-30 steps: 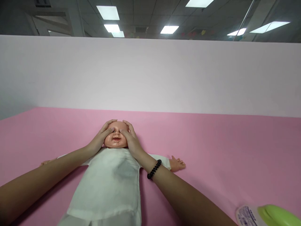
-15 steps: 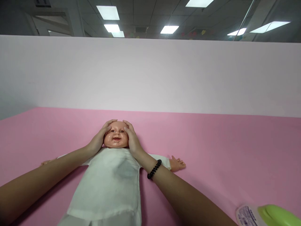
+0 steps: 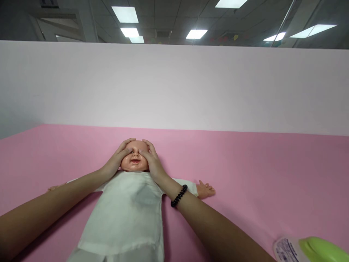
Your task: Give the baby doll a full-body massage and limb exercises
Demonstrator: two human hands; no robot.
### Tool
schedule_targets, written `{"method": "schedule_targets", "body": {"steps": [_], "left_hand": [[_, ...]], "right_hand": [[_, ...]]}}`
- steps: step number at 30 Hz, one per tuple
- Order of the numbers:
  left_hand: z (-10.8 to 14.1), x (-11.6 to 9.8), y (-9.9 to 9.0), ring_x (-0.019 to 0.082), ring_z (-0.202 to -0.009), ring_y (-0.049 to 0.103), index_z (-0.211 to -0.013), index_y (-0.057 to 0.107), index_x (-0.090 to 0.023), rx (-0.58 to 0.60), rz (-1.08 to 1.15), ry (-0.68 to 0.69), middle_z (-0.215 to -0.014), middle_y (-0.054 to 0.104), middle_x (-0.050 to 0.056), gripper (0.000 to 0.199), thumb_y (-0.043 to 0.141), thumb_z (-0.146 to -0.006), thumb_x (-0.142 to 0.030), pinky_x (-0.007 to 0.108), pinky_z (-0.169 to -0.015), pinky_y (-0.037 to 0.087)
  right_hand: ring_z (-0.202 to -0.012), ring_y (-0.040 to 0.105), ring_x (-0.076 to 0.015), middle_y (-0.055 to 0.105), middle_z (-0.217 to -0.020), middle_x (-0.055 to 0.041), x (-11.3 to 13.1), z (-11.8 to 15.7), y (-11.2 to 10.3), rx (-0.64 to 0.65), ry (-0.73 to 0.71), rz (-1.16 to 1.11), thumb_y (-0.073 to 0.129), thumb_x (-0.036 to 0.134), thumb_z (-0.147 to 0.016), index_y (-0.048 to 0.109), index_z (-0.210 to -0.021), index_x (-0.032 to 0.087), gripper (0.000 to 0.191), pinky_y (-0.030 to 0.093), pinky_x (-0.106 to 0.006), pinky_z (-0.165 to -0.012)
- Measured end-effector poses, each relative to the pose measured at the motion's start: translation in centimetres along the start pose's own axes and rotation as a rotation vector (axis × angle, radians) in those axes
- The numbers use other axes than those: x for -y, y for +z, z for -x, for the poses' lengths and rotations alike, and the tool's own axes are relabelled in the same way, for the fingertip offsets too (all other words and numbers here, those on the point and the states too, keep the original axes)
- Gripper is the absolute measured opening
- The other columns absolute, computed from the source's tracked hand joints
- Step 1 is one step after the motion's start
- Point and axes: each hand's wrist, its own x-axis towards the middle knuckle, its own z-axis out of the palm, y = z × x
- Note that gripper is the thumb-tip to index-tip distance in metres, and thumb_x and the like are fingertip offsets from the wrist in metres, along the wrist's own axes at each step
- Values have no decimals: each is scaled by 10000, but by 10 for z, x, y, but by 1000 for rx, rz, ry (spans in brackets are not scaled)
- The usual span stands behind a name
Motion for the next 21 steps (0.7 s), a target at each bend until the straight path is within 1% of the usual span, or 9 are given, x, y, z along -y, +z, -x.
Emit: {"method": "schedule_targets", "body": {"steps": [2,6,14,21], "left_hand": [[1,0,-1,259,-1260,580,-1379,520,-300,11,-4,-7,-1417,565,37,533,633,-890,-479,359,-1048,502],[1,0,0,267,-1255,584,-1380,524,-301,-1,-13,-8,-1421,566,43,538,630,-886,-487,368,-1046,507],[1,0,1,283,-1262,581,-1389,517,-289,-5,-18,-6,-1423,568,57,568,628,-873,-500,397,-1061,500],[1,0,0,287,-1287,562,-1378,528,-291,-9,2,-2,-1415,567,51,559,638,-867,-489,399,-1076,491]], "right_hand": [[-1370,477,-235,547,-1428,-20,2,1,1,-2,1,7,645,407,-770,571,-1316,266,569,410,-361,-1160],[-1363,483,-238,555,-1418,-16,3,2,1,-4,13,4,637,407,-782,574,-1315,274,553,421,-367,-1150],[-1381,466,-236,561,-1423,-5,1,0,0,-12,-5,-3,636,374,-783,604,-1297,282,523,403,-368,-1168],[-1374,476,-231,562,-1420,-3,0,0,0,-11,-10,9,630,381,-796,588,-1301,279,516,402,-365,-1168]]}}
